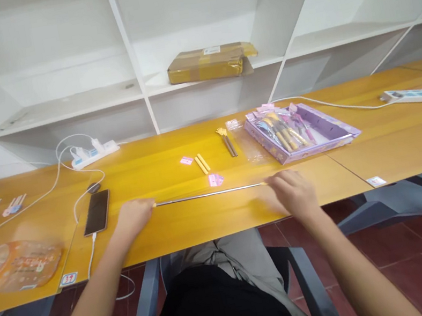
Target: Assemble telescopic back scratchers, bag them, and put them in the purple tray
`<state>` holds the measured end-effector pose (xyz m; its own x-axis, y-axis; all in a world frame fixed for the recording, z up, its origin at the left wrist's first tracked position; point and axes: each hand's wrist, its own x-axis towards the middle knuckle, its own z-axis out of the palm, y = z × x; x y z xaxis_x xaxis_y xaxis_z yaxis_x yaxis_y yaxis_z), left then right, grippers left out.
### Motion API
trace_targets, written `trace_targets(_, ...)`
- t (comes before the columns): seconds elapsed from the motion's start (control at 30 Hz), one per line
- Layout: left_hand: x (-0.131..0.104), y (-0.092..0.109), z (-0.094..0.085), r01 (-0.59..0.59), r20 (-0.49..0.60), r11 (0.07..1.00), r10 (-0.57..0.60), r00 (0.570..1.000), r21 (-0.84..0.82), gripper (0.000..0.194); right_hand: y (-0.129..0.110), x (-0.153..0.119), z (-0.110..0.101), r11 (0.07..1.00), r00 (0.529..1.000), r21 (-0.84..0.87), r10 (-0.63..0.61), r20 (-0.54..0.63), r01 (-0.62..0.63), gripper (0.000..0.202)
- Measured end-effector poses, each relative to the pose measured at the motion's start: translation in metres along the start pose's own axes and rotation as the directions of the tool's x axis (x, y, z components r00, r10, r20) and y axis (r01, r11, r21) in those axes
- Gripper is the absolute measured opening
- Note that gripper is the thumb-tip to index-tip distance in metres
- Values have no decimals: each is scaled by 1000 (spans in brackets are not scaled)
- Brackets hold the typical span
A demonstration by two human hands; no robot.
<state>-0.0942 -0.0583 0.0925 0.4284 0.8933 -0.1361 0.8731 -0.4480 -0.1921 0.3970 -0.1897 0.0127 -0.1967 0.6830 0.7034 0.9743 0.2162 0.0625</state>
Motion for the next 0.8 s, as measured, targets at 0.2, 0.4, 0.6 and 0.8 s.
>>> trace_targets(0.2,-21,-51,7,13,-139,999,-9,990,29,26,87,-37,-42,981,986,-140,117,-115,-133,20)
trace_targets(0.4,-33,-56,7,-12,-118,999,17,993,42,27,92,-49,-56,973,987,-216,45,-152,-78,13)
trace_targets(0.6,-43,-60,7,-24,-55,997,28,998,75,28,79,-50,-56,986,988,-134,79,-134,-97,12)
trace_targets(0.8,-47,-58,17,-23,27,996,21,999,86,28,69,-58,-54,997,994,13,81,-75,-80,6)
